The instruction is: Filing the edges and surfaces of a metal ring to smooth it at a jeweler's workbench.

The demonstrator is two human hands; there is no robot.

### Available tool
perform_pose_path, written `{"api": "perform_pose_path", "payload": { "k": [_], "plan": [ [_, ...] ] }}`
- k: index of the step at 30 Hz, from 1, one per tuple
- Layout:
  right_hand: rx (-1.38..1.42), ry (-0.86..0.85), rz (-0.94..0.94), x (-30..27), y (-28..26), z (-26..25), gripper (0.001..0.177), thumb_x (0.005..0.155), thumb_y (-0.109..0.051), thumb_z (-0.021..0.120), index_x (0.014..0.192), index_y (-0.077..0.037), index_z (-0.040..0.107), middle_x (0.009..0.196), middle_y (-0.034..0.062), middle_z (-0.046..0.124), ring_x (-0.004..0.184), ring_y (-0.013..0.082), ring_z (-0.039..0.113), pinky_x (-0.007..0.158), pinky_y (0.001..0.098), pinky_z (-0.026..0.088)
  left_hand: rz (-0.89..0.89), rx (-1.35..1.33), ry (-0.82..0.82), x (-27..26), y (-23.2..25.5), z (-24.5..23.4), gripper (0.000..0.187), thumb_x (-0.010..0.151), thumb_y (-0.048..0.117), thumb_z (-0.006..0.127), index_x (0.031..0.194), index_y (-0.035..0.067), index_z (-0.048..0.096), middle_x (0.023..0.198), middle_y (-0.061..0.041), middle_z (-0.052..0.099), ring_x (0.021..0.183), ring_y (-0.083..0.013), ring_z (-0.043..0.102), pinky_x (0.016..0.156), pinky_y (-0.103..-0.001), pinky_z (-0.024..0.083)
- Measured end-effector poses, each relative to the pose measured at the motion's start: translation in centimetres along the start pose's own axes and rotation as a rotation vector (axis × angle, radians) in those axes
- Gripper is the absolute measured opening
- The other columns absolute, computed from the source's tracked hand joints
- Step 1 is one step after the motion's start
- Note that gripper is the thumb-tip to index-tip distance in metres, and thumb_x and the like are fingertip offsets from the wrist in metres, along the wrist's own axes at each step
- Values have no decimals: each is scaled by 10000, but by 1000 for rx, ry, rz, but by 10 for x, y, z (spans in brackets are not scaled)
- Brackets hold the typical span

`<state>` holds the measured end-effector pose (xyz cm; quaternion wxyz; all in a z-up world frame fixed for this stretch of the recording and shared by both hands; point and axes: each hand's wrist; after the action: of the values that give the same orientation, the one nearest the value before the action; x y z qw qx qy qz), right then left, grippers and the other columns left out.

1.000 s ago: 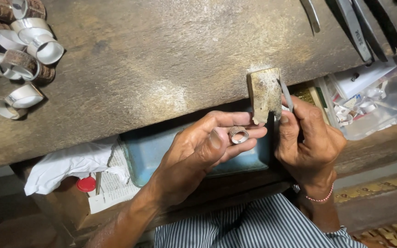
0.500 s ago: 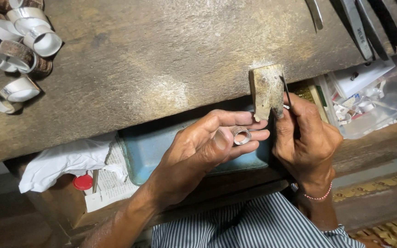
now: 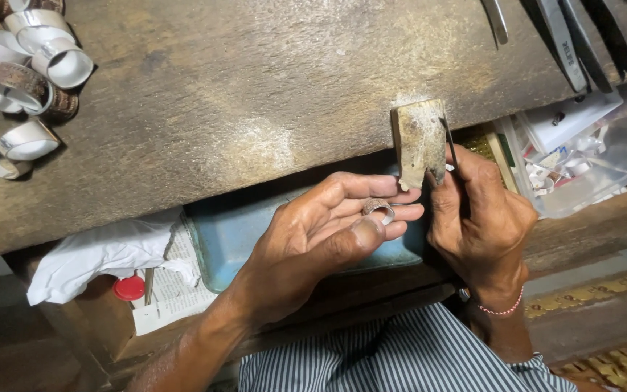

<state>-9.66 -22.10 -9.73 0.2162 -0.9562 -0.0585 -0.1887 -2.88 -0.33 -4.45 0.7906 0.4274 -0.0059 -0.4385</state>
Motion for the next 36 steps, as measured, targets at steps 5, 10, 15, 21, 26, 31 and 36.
{"api": "perform_pose_path", "payload": {
  "k": [5,10,15,21,26,31,36],
  "plan": [
    [1,2,-13,1,0,0,182,1091,45,647,1245,141,664,1183,216,749,889,306,754,723,382,570,16,-27,-5,1,-3,-1,434,965,217,590,1325,-20,535,1403,-283,623,1311,-366,651,1109,-389,542],
    [-20,-5,-3,0,0,1,179,1091,39,664,1245,130,676,1184,207,752,889,301,756,730,384,573,-9,-65,9,3,-7,-1,358,976,141,569,1286,-36,546,1408,-343,602,1271,-390,666,1092,-390,554],
    [-16,-16,24,-1,-1,2,193,1097,11,668,1255,123,668,1191,199,751,850,282,736,699,377,549,-76,-133,36,4,-5,0,327,986,125,529,1264,-37,588,1347,-292,654,1235,-358,691,1074,-388,571],
    [-63,-26,4,-4,4,3,208,1099,-1,678,1271,117,670,1206,196,755,773,280,715,655,383,541,-91,-132,19,3,-2,-1,318,1013,145,453,1241,-33,585,1321,-264,664,1180,-336,698,1078,-418,579],
    [-41,-22,-8,-1,3,1,208,1092,10,655,1264,126,672,1201,203,758,793,273,726,657,372,543,-37,-60,8,1,-14,-2,255,1006,106,563,1206,-39,625,1244,-227,677,1093,-331,750,1037,-348,596],
    [-27,16,-52,3,-1,-2,174,1102,39,608,1231,130,682,1170,232,759,853,294,745,697,374,564,388,631,-9,-5,-5,-3,214,1047,63,577,1219,110,695,1093,-88,715,991,-194,674,916,-275,547],
    [157,121,165,2,-12,-8,311,1150,-66,495,1294,127,692,943,138,711,534,121,407,535,305,314,309,531,-1,-19,18,-1,240,1032,166,591,1235,84,688,1110,-102,739,993,-173,711,912,-256,562]
  ]
}}
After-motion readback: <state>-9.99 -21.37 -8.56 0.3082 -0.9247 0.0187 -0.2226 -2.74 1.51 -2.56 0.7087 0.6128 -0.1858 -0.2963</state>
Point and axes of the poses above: each hand's wrist, its own x-axis towards the middle knuckle, its own z-axis out of the palm, y = z × x
